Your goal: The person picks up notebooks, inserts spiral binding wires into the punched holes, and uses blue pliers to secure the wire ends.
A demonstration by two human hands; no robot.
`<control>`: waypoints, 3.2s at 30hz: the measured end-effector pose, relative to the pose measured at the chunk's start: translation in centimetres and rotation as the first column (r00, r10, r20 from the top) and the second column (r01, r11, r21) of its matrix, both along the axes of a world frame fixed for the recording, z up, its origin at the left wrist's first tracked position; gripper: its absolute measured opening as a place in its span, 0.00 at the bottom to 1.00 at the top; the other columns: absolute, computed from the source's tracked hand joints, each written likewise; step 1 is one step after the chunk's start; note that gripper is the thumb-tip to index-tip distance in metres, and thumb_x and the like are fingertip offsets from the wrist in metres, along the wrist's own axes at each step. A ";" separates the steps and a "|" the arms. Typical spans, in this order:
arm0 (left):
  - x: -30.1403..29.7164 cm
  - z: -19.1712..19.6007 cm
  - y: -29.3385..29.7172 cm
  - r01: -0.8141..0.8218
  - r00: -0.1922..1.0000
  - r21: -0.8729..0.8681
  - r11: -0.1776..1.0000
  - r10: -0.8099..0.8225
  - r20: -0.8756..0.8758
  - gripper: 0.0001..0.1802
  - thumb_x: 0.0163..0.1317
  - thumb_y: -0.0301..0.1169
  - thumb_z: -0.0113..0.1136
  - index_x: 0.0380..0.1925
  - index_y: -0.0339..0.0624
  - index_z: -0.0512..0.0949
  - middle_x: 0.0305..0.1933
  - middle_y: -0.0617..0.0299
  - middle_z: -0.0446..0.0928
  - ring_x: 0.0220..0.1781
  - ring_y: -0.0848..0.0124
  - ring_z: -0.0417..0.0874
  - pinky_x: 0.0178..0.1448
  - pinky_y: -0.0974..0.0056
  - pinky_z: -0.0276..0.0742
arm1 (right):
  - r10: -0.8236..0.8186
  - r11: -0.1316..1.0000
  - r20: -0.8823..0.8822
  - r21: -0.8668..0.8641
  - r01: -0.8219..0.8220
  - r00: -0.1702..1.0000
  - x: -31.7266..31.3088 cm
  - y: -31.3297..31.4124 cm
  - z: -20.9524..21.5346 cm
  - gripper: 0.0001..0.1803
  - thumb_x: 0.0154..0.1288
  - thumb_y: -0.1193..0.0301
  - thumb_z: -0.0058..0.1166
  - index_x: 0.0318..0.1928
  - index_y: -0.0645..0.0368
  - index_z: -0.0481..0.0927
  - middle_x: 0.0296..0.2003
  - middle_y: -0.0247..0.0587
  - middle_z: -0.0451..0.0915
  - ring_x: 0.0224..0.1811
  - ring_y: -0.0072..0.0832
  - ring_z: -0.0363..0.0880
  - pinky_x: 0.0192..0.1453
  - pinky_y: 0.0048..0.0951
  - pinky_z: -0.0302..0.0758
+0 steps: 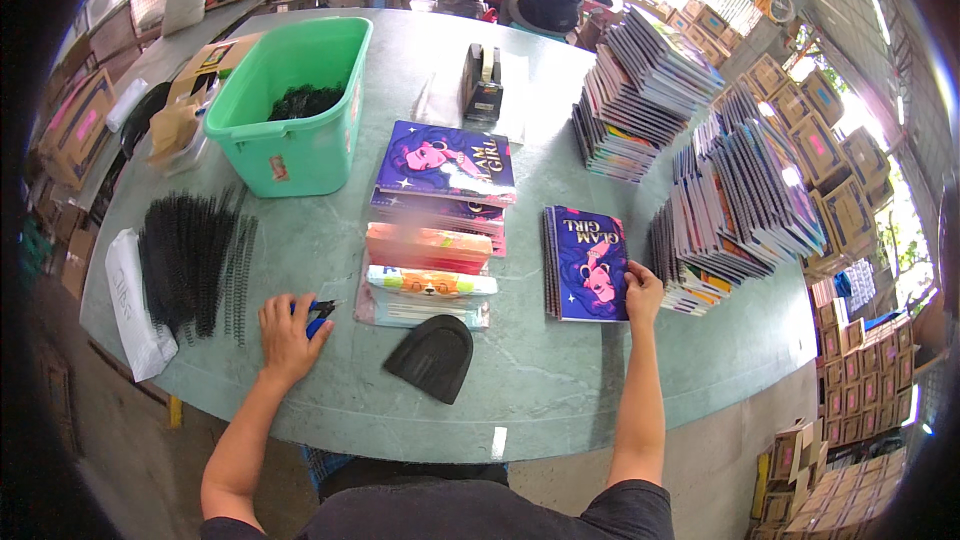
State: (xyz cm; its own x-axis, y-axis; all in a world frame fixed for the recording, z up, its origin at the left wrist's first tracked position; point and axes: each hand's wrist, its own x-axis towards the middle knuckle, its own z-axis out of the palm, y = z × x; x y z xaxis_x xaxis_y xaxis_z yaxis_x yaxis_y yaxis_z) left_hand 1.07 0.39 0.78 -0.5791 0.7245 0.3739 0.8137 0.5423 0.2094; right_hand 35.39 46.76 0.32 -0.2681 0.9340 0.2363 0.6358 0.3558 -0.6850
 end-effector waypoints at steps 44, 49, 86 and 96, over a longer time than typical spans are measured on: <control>-3.7 15.1 12.0 -0.008 0.578 0.770 0.638 -0.625 0.525 0.24 0.50 0.38 0.71 0.45 0.37 0.78 0.39 0.57 0.83 0.41 0.73 0.81 0.47 0.65 0.77 | 0.609 0.782 -0.500 0.508 -0.362 0.615 -17.5 -15.2 17.8 0.29 0.48 0.77 0.67 0.53 0.63 0.73 0.53 0.47 0.75 0.55 0.30 0.72 0.58 0.29 0.67; -4.0 11.8 11.6 0.072 0.428 0.590 0.804 -0.559 0.710 0.29 0.47 0.36 0.74 0.48 0.35 0.76 0.44 0.57 0.81 0.46 0.71 0.79 0.53 0.63 0.74 | 0.636 0.663 -0.459 -0.087 -0.744 0.620 -13.9 -13.8 9.0 0.10 0.58 0.79 0.59 0.42 0.65 0.76 0.37 0.38 0.81 0.43 0.22 0.77 0.49 0.23 0.72; -2.1 14.5 2.2 -0.101 0.793 0.724 0.683 -0.384 0.473 0.14 0.60 0.29 0.61 0.46 0.40 0.79 0.33 0.62 0.79 0.30 0.77 0.77 0.36 0.70 0.74 | 0.592 0.509 0.214 0.648 -0.566 0.777 -27.2 -28.4 13.1 0.21 0.47 0.52 0.64 0.25 0.57 0.75 0.24 0.38 0.77 0.28 0.38 0.76 0.35 0.37 0.69; 0.9 12.5 4.1 0.032 0.954 0.565 0.824 -0.193 0.229 0.10 0.60 0.32 0.61 0.32 0.35 0.78 0.28 0.53 0.79 0.25 0.68 0.79 0.30 0.64 0.71 | 0.676 0.577 0.172 0.481 -0.660 0.717 -26.8 -27.9 13.5 0.08 0.53 0.64 0.62 0.34 0.49 0.83 0.30 0.33 0.83 0.35 0.31 0.81 0.40 0.33 0.70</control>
State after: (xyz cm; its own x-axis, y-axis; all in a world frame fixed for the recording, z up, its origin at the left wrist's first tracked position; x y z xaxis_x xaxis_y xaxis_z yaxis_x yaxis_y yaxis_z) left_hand 1.96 4.50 13.24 -0.6409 0.5102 0.5735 0.7312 0.1785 0.6584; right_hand 8.62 18.82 13.80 -0.7548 0.2496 0.6066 0.0662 0.9490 -0.3082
